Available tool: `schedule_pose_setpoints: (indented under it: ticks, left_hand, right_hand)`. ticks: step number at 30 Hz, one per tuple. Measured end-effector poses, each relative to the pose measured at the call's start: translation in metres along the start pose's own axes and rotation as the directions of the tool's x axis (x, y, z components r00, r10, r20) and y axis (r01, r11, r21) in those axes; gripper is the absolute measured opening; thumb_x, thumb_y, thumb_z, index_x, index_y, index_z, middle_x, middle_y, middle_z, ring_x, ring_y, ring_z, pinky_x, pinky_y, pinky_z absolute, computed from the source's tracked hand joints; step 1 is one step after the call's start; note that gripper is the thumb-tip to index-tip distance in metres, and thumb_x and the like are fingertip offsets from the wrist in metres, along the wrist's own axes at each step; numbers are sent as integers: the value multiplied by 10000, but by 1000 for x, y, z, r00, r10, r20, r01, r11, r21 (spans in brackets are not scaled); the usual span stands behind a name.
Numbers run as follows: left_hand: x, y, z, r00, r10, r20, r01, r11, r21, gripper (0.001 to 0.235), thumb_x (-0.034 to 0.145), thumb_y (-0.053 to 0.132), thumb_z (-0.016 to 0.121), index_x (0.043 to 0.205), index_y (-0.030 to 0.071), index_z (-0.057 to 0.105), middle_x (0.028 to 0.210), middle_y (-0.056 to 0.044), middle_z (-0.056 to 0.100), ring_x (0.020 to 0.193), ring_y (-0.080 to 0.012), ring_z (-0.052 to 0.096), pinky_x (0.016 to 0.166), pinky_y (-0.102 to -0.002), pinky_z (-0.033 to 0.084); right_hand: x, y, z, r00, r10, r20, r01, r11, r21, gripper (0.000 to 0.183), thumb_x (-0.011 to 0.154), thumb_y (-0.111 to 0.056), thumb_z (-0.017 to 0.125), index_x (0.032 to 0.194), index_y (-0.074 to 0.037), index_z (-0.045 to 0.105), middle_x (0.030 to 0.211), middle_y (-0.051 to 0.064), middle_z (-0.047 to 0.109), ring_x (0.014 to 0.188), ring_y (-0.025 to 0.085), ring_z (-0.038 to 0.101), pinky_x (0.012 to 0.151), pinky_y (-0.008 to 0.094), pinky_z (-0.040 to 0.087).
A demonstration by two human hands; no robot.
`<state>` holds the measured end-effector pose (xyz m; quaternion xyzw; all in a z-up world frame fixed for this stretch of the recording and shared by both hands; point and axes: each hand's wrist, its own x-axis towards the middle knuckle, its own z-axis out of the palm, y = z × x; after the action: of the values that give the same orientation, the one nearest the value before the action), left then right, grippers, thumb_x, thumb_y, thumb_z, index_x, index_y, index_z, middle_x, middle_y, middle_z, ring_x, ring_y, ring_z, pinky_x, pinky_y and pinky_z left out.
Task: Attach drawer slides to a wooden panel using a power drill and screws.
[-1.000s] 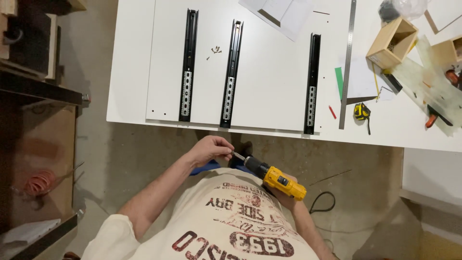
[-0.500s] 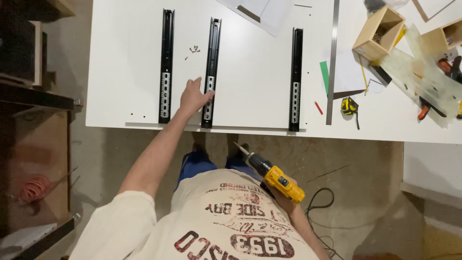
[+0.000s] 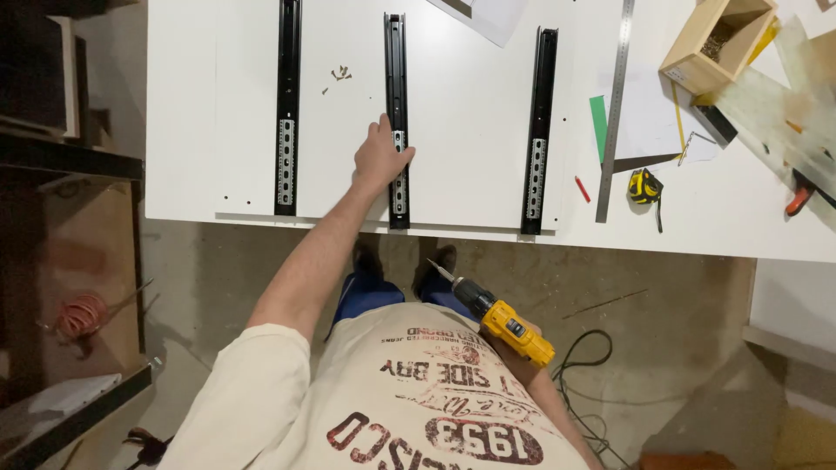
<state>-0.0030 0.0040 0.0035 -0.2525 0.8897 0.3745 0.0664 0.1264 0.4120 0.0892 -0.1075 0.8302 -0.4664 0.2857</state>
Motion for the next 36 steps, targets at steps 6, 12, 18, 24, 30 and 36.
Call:
schedule_pose_setpoints:
  ticks: [6, 12, 18, 24, 30, 36]
  left_hand:
    - [19, -39, -13, 1000, -2, -12, 3, 999, 41, 897, 851, 357, 691, 1558, -45, 314, 1252, -219, 538, 1006, -454, 693, 725, -595, 591]
    - [20, -59, -27, 1000, 11, -4, -11, 999, 36, 952, 830, 404, 717, 1577, -20, 306, 1259, -226, 544, 1024, -468, 687, 755, -620, 577]
    - [16, -61, -35, 1000, 9, 30, -10, 999, 46, 855, 919, 363, 690, 1581, -8, 298, 1296, -236, 538, 1035, -465, 685, 768, -608, 587]
    - [15, -65, -40, 997, 74, 31, -73, 997, -17, 838, 945, 340, 673, 1574, -47, 277, 1305, -270, 540, 1018, -469, 694, 751, -606, 587]
    - [20, -74, -41, 993, 103, 58, -100, 994, -41, 890, 953, 404, 692, 1592, -24, 245, 1327, -258, 535, 1062, -484, 680, 783, -624, 579]
    - [18, -86, -39, 993, 91, 79, -82, 990, -117, 762, 952, 291, 632, 1599, 45, 312, 1351, -217, 534, 1080, -379, 686, 816, -545, 578]
  right_hand:
    - [8, -3, -1, 1000, -13, 24, 14, 1000, -21, 218, 857, -174, 813, 956, 19, 786, 946, 235, 794, 880, 327, 784, 636, 390, 612]
    - [17, -15, 18, 999, -11, 30, 12, 999, -33, 221, 857, -172, 813, 961, 20, 783, 948, 237, 792, 885, 332, 781, 645, 394, 610]
    - [17, -34, 53, 1000, 5, 7, -5, 998, -55, 223, 856, -171, 812, 966, 20, 780, 950, 238, 790, 890, 337, 778, 654, 398, 609]
    - [5, -45, 86, 1000, 8, -29, -10, 998, -66, 226, 856, -170, 812, 971, 21, 777, 953, 240, 788, 895, 342, 776, 662, 401, 608]
    - [-2, -55, 107, 998, 11, -55, -15, 997, -75, 228, 856, -169, 811, 976, 21, 774, 955, 242, 786, 899, 346, 773, 671, 405, 607]
    - [6, -55, 94, 999, -10, -36, 6, 995, -98, 231, 856, -168, 811, 981, 22, 771, 958, 244, 784, 904, 351, 770, 680, 409, 606]
